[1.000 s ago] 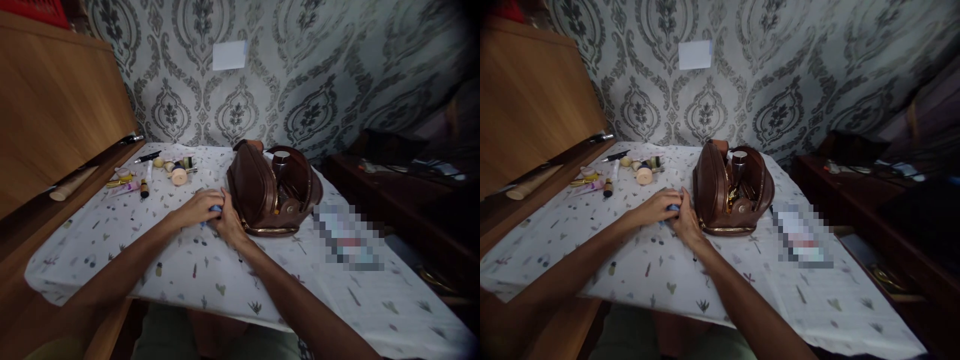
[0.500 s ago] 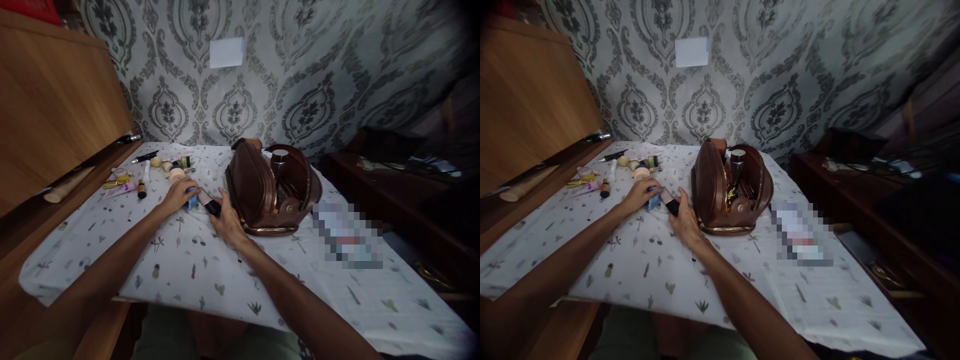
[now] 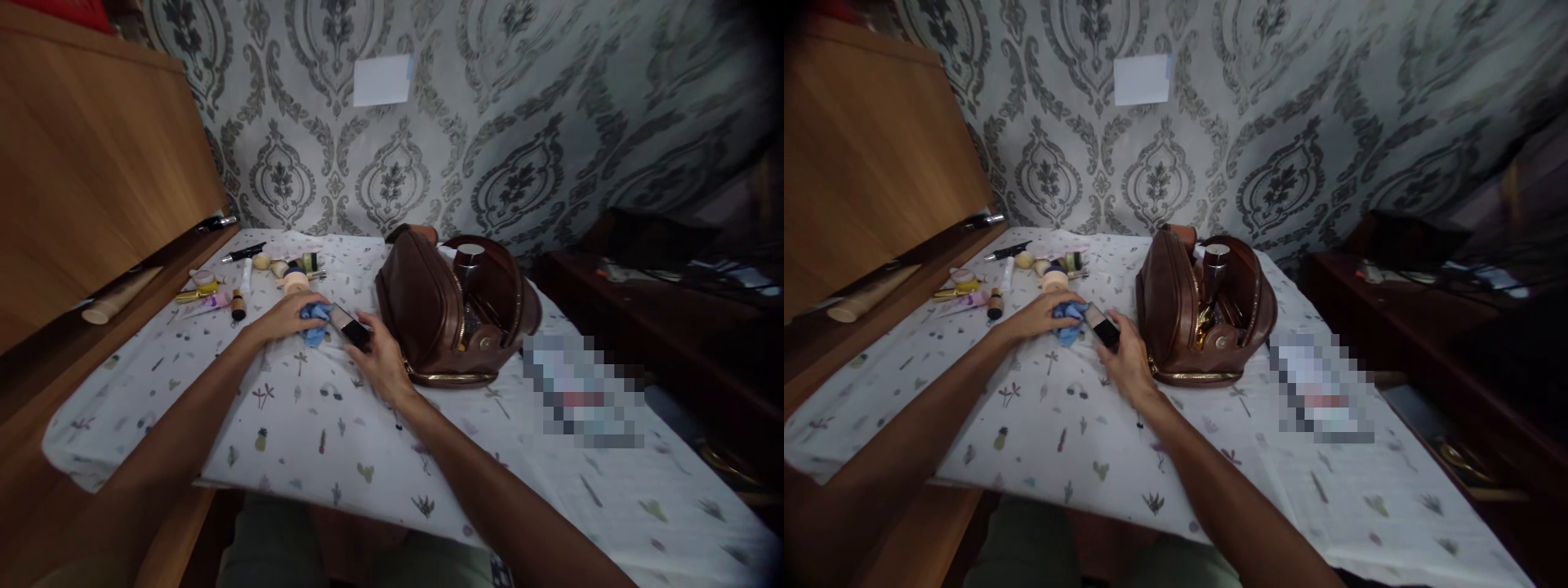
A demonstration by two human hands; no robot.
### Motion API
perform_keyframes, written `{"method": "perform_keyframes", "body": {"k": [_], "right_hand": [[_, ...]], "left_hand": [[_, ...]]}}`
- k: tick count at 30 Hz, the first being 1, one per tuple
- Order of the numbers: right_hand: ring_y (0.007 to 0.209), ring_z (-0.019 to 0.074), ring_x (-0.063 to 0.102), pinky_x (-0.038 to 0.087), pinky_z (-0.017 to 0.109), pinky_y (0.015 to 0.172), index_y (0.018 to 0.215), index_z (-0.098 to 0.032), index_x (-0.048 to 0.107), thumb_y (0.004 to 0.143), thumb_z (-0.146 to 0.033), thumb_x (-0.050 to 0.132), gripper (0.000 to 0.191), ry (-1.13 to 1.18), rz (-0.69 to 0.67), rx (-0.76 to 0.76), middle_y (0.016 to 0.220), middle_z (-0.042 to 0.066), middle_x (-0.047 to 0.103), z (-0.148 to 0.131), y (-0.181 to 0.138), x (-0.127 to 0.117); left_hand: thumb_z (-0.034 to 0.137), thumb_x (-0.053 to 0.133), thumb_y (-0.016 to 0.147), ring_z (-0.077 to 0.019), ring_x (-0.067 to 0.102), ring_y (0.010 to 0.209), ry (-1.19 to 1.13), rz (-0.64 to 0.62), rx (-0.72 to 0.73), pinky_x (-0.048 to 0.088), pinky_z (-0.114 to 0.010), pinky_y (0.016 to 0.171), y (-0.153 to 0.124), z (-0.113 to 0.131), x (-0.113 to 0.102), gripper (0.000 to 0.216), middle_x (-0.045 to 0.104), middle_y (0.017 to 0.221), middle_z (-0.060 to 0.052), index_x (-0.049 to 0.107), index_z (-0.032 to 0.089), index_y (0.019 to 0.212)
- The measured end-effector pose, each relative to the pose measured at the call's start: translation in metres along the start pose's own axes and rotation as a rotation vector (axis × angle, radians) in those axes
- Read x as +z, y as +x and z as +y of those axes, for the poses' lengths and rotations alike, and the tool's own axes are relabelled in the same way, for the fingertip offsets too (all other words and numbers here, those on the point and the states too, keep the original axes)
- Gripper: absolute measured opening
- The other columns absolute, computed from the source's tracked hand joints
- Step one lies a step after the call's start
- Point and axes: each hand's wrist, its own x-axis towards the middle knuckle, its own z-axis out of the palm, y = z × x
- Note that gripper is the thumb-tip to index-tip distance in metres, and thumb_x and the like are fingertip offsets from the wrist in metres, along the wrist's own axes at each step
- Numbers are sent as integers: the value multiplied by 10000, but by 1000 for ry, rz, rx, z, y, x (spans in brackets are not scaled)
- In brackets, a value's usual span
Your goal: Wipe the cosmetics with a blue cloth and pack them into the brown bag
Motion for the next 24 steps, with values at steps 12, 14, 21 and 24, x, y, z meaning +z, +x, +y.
{"method": "perform_keyframes", "body": {"k": [12, 14, 21, 24], "right_hand": [[1151, 269, 625, 513, 442, 1003, 1334, -194, 552, 763, -244, 714, 595, -47, 54, 42, 1340, 146, 568, 13, 1, 6], [1144, 271, 631, 520, 440, 1005, 1266, -185, 609, 751, -234, 713, 528, -54, 33, 41, 1374, 150, 534, 16, 2, 7], [1076, 238, 648, 535, 413, 981, 1078, -197, 693, 720, -139, 676, 364, -107, -6, 21, 1289, 110, 569, 9, 1, 4], [993, 222, 654, 538, 397, 941, 1054, -201, 685, 715, -113, 650, 352, -146, -22, 7, 1102, 70, 652, 3, 1, 3]], "left_hand": [[220, 531, 894, -232, 632, 1021, 35, 240, 64, 482, -357, 938, 5, 38, 3, 284, 701, 1078, -81, 692, 194, 1126], [197, 499, 920, -229, 611, 1035, 111, 162, 169, 477, -353, 941, 5, 54, 11, 292, 678, 1066, -82, 690, 216, 1140], [178, 423, 954, -236, 571, 1037, 322, 44, 174, 475, -348, 914, 1, 49, 17, 305, 634, 1070, -99, 667, 203, 1134], [209, 431, 952, -240, 570, 1045, 334, 76, 107, 459, -368, 956, 0, 33, 7, 282, 631, 1069, -86, 665, 210, 1110]]}}
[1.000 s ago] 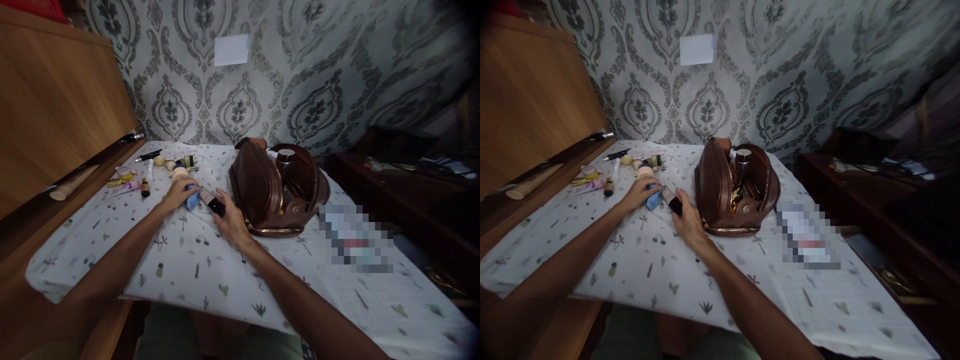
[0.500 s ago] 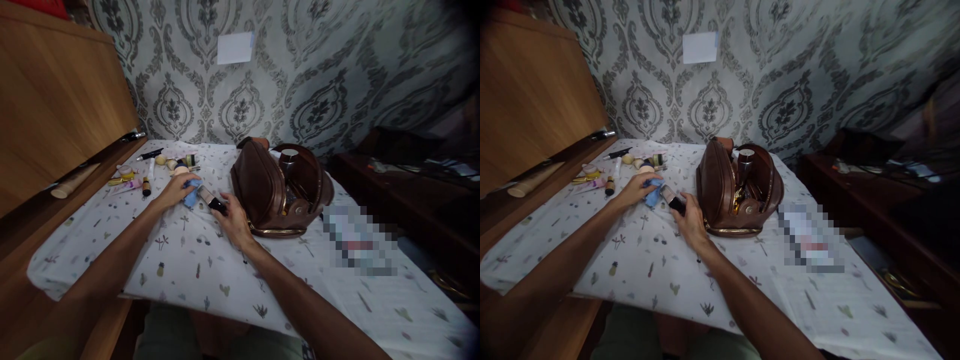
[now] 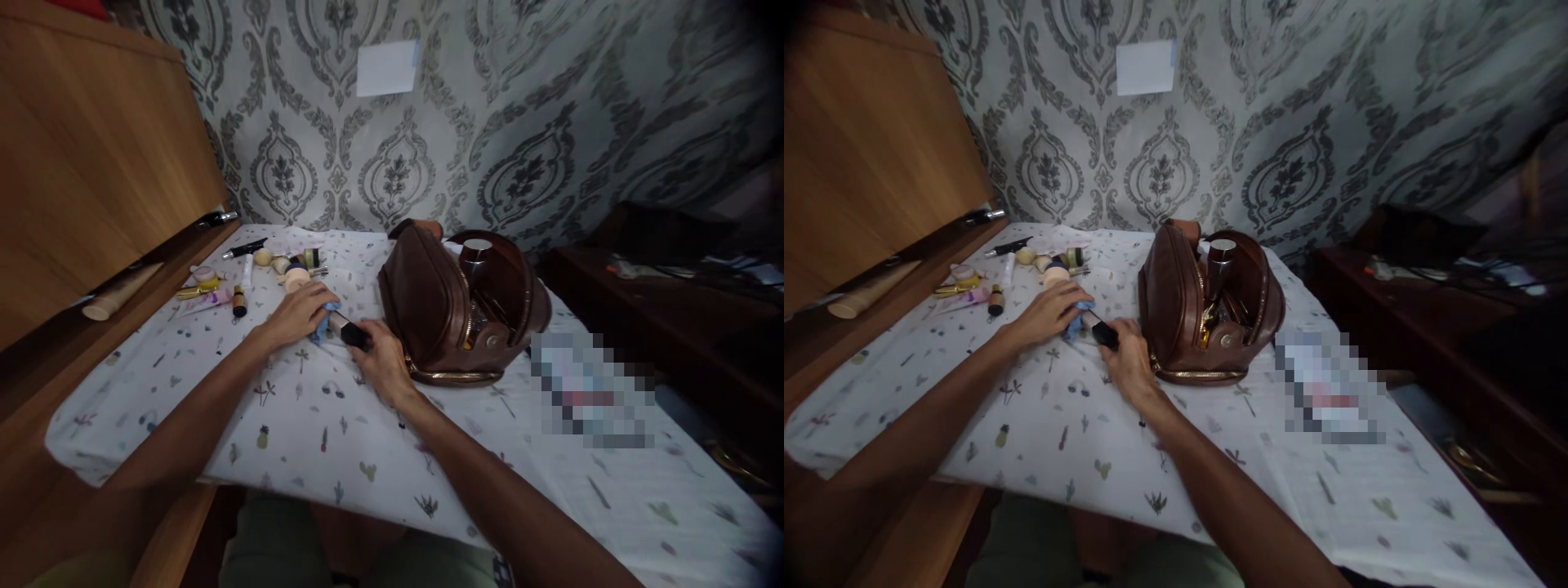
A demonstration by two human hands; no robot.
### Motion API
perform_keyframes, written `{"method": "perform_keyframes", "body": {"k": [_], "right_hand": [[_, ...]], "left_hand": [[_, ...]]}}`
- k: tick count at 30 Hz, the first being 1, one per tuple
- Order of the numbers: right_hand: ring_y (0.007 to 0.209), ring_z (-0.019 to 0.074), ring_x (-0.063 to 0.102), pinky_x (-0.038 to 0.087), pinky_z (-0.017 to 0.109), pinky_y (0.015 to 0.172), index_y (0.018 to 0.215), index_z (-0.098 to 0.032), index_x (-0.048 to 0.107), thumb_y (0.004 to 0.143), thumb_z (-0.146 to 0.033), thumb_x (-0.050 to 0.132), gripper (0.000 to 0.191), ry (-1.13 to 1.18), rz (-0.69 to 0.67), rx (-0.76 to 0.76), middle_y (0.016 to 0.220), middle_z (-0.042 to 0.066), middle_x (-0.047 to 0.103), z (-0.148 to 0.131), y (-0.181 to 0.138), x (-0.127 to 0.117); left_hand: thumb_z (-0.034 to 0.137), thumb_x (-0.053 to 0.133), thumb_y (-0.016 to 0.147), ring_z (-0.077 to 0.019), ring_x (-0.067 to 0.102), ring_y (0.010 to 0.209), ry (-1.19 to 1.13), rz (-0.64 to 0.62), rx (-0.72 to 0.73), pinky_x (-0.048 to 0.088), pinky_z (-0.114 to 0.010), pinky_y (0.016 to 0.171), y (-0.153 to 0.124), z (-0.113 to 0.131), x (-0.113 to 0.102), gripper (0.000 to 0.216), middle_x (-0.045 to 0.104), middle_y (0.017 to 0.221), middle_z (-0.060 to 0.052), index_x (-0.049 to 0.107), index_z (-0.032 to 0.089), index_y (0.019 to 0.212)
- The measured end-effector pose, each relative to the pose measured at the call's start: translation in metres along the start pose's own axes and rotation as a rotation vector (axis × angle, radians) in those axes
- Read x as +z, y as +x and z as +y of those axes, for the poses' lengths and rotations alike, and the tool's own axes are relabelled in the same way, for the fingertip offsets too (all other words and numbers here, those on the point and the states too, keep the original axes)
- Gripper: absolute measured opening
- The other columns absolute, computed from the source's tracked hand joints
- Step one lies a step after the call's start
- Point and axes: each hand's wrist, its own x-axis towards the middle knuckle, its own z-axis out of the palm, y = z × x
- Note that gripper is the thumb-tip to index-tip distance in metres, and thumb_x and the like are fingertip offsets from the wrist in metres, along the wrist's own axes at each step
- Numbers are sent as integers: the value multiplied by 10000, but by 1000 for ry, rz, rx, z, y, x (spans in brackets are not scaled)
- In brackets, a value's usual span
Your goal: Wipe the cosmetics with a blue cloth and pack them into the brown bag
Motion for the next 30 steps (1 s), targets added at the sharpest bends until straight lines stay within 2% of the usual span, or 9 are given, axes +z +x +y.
{"method": "perform_keyframes", "body": {"k": [4, 8, 10, 13, 15, 18, 21, 24, 30], "right_hand": [[904, 200, 647, 538, 364, 893, 1043, -219, 672, 726, -121, 632, 334, -19, -17, -18, 999, 31, 681, -4, 0, -1], [940, 214, 644, 533, 368, 911, 1079, -209, 669, 736, -141, 646, 351, -42, -1, -9, 1073, 64, 659, 0, 0, 0], [952, 217, 647, 536, 363, 908, 1063, -199, 681, 745, -155, 654, 323, -58, 2, 4, 1127, 84, 634, 2, 1, 0], [966, 214, 647, 537, 349, 901, 995, -201, 699, 752, -160, 660, 250, -64, -12, -10, 1133, 79, 619, 2, 1, 0], [964, 215, 645, 537, 350, 889, 999, -197, 696, 748, -151, 662, 257, -63, -21, -12, 1111, 76, 624, 1, 1, 0], [925, 217, 643, 537, 354, 855, 1020, -173, 686, 755, -146, 653, 269, -65, -25, -7, 1048, 77, 645, -1, 0, -1], [855, 211, 640, 536, 346, 813, 976, -153, 690, 763, -142, 637, 220, -74, -22, -6, 957, 70, 655, -3, 0, -2], [834, 195, 639, 539, 320, 778, 999, -175, 703, 755, -148, 651, 251, -31, -25, -8, 972, 60, 663, -4, 0, -2], [808, 183, 652, 538, 306, 762, 1097, -189, 716, 771, -199, 667, 330, 117, 4, 2, 962, 54, 691, 0, 1, 1]], "left_hand": [[197, 438, 925, -266, 551, 1103, 44, 10, -81, 464, -404, 968, -6, -22, 2, 293, 622, 1105, -94, 658, 214, 1117], [153, 456, 879, -270, 550, 1148, 55, -37, -141, 480, -386, 951, -12, -36, 9, 318, 621, 1137, -103, 662, 210, 1116], [158, 450, 888, -273, 558, 1146, 51, 3, -192, 478, -391, 954, -11, -35, 8, 324, 622, 1147, -104, 660, 205, 1131], [189, 454, 914, -268, 567, 1124, 7, 134, -204, 460, -398, 972, -3, -14, 0, 319, 625, 1158, -95, 648, 205, 1167], [204, 467, 926, -250, 576, 1096, -72, 162, -109, 455, -377, 968, 2, 11, -7, 318, 636, 1137, -84, 628, 207, 1199], [210, 461, 943, -232, 587, 1054, -127, 27, 107, 461, -338, 930, 7, 47, -11, 293, 649, 1095, -78, 624, 219, 1186], [182, 440, 940, -231, 584, 1014, -88, -80, 191, 466, -317, 860, 7, 59, -7, 255, 648, 1028, -80, 642, 216, 1092], [183, 438, 934, -232, 577, 981, -36, -62, 108, 459, -321, 841, 5, 43, -3, 223, 634, 991, -78, 636, 204, 1034], [256, 449, 928, -236, 581, 989, -42, -8, -89, 446, -338, 879, 2, 1, -7, 214, 647, 1017, -65, 627, 197, 1032]]}}
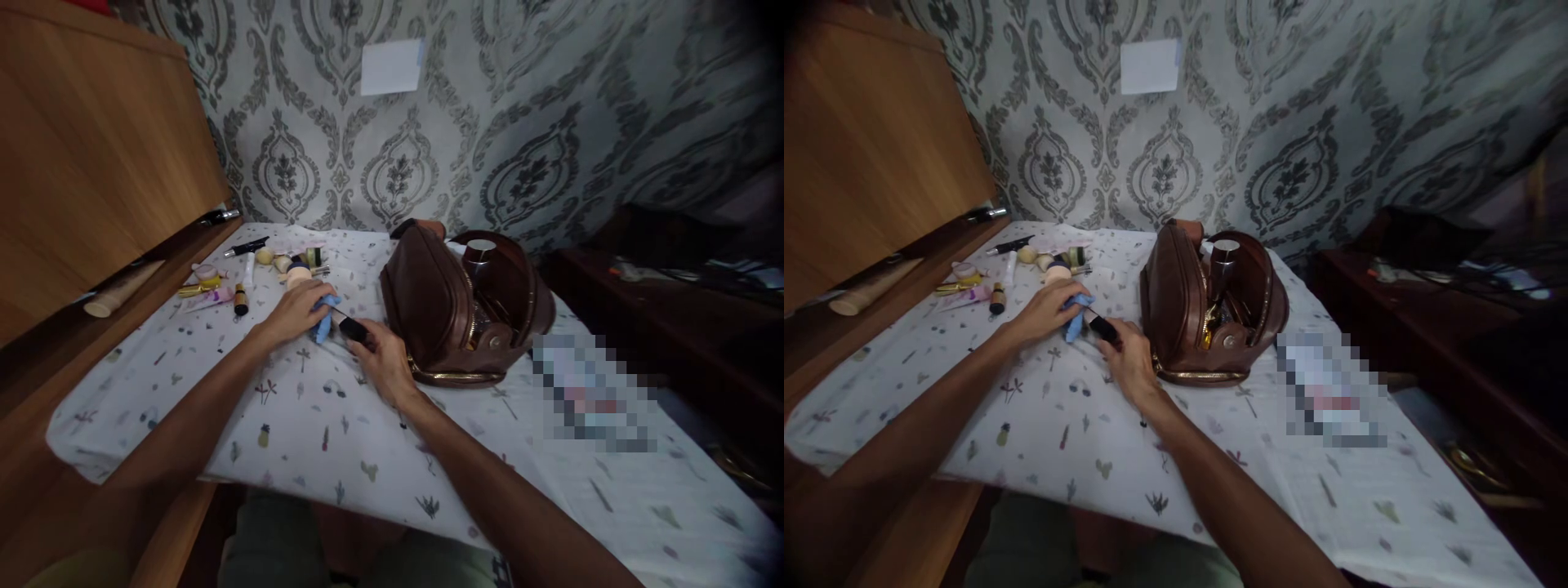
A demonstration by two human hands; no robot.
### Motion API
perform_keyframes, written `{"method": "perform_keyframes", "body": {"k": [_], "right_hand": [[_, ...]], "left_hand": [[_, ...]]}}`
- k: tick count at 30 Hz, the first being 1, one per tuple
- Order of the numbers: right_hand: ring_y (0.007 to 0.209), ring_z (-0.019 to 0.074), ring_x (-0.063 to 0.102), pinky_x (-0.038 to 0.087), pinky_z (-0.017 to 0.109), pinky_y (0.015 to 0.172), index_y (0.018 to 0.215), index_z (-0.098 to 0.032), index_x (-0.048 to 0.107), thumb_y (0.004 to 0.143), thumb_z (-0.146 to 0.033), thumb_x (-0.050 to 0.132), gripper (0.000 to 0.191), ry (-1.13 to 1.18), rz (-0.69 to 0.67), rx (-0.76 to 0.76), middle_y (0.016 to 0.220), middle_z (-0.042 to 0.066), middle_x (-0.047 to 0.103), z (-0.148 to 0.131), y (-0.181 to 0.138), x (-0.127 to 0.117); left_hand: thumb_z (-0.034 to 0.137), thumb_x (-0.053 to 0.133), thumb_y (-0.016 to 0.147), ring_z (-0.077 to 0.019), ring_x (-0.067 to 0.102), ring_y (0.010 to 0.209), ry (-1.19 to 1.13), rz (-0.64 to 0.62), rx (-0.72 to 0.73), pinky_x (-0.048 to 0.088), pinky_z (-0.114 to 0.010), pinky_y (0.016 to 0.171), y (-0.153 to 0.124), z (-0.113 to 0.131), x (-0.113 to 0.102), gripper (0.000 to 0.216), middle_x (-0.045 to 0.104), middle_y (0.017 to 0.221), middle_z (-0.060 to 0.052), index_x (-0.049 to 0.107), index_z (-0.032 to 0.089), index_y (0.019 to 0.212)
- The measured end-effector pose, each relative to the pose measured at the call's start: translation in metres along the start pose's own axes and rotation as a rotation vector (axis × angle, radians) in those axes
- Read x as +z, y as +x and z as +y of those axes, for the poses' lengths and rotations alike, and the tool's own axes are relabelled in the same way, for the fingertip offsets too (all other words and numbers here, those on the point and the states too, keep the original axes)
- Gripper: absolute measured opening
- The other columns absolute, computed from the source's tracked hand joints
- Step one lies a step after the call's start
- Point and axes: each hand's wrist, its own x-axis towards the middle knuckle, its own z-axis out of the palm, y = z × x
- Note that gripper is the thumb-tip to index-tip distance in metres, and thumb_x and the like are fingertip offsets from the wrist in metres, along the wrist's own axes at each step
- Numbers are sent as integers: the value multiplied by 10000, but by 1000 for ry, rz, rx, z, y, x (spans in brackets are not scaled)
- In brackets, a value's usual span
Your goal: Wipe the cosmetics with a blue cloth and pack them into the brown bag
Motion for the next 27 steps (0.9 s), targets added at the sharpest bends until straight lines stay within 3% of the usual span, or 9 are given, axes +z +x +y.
{"method": "perform_keyframes", "body": {"k": [4, 10, 14, 17, 21, 24, 27], "right_hand": [[758, 176, 651, 546, 306, 731, 1147, -202, 702, 775, -223, 662, 375, 111, -8, 30, 969, 52, 713, 4, 0, 2], [884, 200, 657, 534, 331, 821, 1122, -194, 710, 805, -354, 681, 356, 158, 7, 14, 1044, 80, 720, 1, -1, 1], [813, 188, 656, 532, 331, 786, 1153, -195, 682, 788, -320, 678, 385, 113, 0, 31, 984, 68, 718, 1, -1, 0], [767, 186, 652, 531, 325, 736, 1289, -188, 582, 763, -317, 702, 555, 99, 7, 72, 928, 49, 707, 1, 0, -1], [826, 204, 658, 525, 350, 782, 1405, -182, 454, 750, -278, 704, 707, 27, 18, 55, 981, 54, 716, -1, -1, -2], [780, 188, 656, 531, 336, 761, 1426, -184, 421, 748, -281, 715, 746, 36, 3, 67, 968, 47, 718, -3, -2, -1], [756, 182, 663, 541, 320, 726, 1344, -187, 510, 715, -273, 747, 678, 92, -7, 109, 947, 46, 717, -3, -1, 0]], "left_hand": [[255, 462, 888, -239, 594, 996, 4, -15, -40, 454, -337, 867, 0, -8, -4, 225, 653, 1024, -63, 631, 203, 1027], [258, 518, 836, -241, 629, 895, 99, -114, -116, 453, -318, 735, -2, -11, -12, 191, 685, 947, -55, 655, 197, 954], [261, 521, 866, -257, 631, 931, 177, -29, -188, 455, -322, 731, 0, 7, -10, 187, 701, 979, -84, 671, 182, 945], [241, 488, 913, -216, 626, 949, 61, 4, -3, 473, -307, 810, 0, 35, -4, 218, 691, 1008, -72, 667, 184, 1023], [226, 467, 938, -198, 599, 967, 93, -118, 226, 476, -289, 800, -2, 62, 2, 216, 658, 1003, -68, 670, 194, 1006], [235, 475, 942, -200, 593, 935, 154, -158, 187, 465, -280, 744, -2, 54, 0, 201, 641, 980, -72, 667, 185, 967], [281, 477, 950, -217, 598, 923, 182, -158, 84, 451, -288, 745, -2, 27, -4, 210, 643, 956, -77, 660, 180, 937]]}}
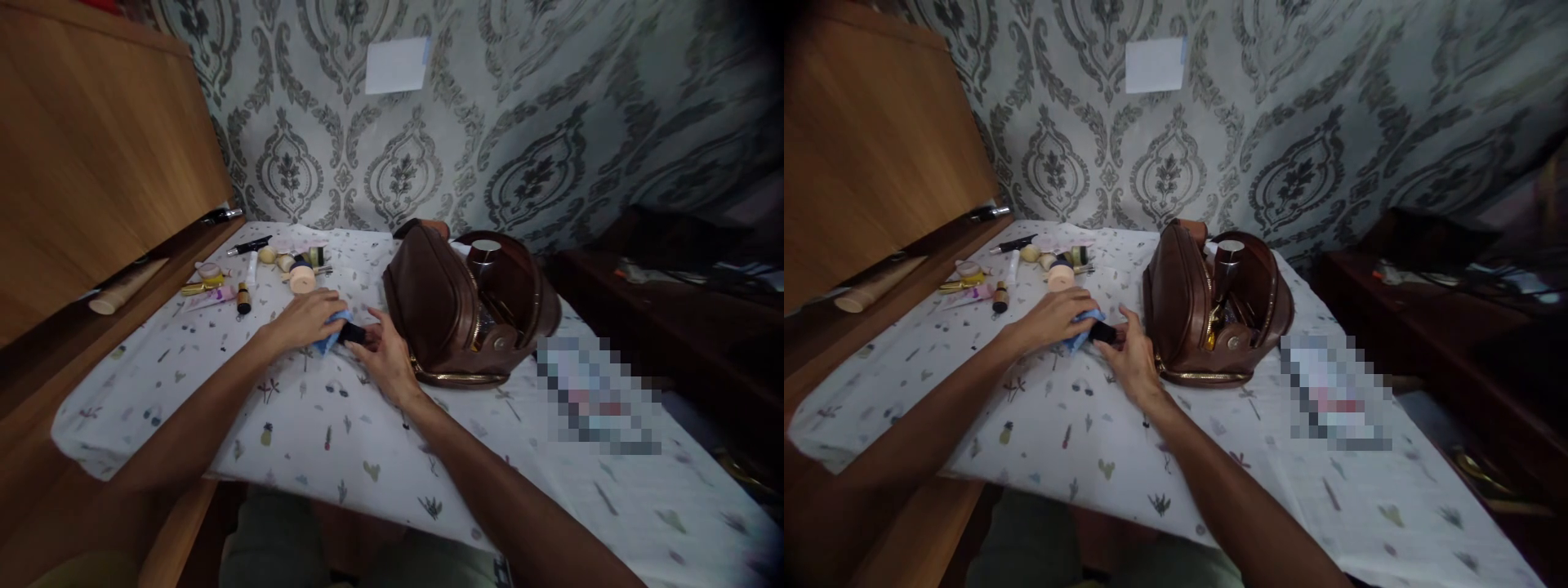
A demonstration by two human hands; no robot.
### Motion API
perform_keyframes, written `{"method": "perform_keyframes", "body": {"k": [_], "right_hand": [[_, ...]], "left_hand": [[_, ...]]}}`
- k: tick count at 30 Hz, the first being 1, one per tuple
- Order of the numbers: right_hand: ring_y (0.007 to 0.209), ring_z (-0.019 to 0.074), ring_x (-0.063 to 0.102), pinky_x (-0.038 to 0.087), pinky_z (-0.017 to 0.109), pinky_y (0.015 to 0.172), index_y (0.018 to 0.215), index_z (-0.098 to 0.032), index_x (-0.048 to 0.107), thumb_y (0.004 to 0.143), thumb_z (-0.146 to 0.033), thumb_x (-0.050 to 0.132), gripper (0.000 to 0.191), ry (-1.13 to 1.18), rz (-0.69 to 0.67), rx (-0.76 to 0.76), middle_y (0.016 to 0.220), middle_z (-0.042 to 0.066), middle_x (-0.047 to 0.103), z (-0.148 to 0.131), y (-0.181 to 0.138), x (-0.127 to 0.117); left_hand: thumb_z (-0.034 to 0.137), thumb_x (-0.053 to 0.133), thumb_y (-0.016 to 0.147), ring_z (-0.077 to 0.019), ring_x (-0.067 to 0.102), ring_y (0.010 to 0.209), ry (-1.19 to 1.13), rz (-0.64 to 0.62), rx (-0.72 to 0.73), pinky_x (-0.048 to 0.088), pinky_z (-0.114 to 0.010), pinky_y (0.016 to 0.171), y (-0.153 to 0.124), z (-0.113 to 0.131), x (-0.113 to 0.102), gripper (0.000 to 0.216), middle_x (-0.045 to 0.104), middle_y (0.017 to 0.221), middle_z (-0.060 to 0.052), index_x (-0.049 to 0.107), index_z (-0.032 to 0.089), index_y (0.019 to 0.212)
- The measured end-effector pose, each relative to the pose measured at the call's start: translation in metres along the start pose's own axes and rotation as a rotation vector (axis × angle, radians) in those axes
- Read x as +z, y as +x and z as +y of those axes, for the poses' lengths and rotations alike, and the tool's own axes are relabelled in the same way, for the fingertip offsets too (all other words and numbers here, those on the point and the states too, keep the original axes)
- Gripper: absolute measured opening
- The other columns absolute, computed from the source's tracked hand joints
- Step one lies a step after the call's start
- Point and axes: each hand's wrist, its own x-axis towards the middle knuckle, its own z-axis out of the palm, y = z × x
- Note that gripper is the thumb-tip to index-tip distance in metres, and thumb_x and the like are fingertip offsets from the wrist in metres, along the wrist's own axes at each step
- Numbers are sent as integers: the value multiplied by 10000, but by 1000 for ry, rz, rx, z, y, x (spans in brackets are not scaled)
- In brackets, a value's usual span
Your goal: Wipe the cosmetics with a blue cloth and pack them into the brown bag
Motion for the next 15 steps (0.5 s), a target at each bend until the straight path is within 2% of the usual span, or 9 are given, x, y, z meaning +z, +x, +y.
{"method": "perform_keyframes", "body": {"k": [3, 5, 8, 11, 15], "right_hand": [[737, 180, 664, 547, 317, 698, 1124, -187, 648, 719, -279, 739, 425, 24, -3, 22, 944, 61, 709, 2, 1, 2], [709, 167, 652, 548, 312, 685, 1036, -180, 678, 711, -280, 738, 345, 26, 7, 19, 959, 68, 693, 4, 2, 2], [730, 160, 645, 546, 297, 688, 1017, -180, 682, 702, -279, 737, 334, 53, 4, 9, 982, 68, 674, 4, 2, 2], [769, 161, 637, 533, 278, 708, 1000, -190, 671, 713, -289, 718, 308, 105, -43, -4, 915, 39, 672, 3, 2, 1], [688, 138, 597, 495, 242, 616, 1036, -203, 643, 719, -305, 696, 337, 214, -97, 37, 800, -11, 648, 1, 1, 1]], "left_hand": [[336, 469, 951, -226, 596, 904, -40, 3, -103, 435, -298, 742, -3, -28, 2, 237, 654, 939, -76, 639, 182, 891], [356, 453, 952, -216, 588, 845, -86, -7, -132, 415, -297, 709, -5, -40, 5, 260, 648, 877, -63, 610, 182, 839], [379, 439, 950, -197, 567, 771, -133, -17, -130, 382, -291, 664, -6, -46, 7, 287, 617, 793, -39, 562, 186, 776], [398, 432, 944, -190, 555, 747, -150, -15, -126, 366, -288, 652, -6, -47, 8, 306, 598, 758, -30, 547, 187, 755], [398, 442, 927, -187, 545, 729, -138, -10, -184, 357, -284, 644, -7, -49, 4, 298, 607, 760, -34, 588, 181, 784]]}}
